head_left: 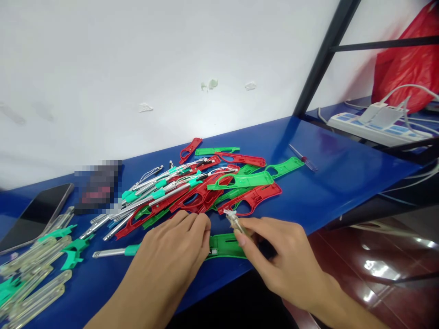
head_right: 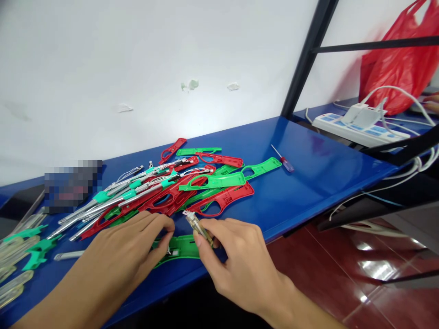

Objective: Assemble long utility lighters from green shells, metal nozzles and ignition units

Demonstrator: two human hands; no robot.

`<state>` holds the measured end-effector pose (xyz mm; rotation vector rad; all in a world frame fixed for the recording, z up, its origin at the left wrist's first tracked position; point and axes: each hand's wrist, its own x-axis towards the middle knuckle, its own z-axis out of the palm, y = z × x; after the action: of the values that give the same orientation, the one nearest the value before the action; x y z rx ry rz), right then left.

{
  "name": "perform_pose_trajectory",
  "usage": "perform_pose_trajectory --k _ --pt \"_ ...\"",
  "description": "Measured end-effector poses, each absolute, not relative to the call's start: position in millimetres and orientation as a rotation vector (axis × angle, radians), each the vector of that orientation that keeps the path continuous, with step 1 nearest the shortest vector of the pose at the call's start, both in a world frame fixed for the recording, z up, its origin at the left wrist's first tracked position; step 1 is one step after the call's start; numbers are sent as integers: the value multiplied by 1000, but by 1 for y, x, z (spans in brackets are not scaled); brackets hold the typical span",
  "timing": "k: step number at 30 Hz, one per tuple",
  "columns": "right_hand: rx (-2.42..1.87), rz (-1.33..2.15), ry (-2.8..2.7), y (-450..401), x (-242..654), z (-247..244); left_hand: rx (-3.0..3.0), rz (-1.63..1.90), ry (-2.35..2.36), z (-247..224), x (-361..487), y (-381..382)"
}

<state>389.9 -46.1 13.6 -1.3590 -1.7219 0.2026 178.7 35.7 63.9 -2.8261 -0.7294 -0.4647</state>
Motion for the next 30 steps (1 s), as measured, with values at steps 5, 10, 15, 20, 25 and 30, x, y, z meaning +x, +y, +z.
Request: perform_pose_trajectory --k 5,10,15,20,25,30 --pt "-1358 238 -1715 -46 390 13 -2833 -715 -858 43 174 32" --pt "-1351 255 -1723 -45 391 14 -2859 -938 -990 37 170 23" --pt "-1317 307 -1682 -44 393 14 -2832 -1077 -1117 32 165 19" --pt "-1298 352 -1650 -44 394 15 -2809 -1206 -1138 28 163 17" --pt "-1317 357 -1691 -44 390 22 -2824 -1250 -1142 26 163 15" --pt "-1301 378 -1764 -42 384 24 -2835 -1270 -1153 24 163 16"
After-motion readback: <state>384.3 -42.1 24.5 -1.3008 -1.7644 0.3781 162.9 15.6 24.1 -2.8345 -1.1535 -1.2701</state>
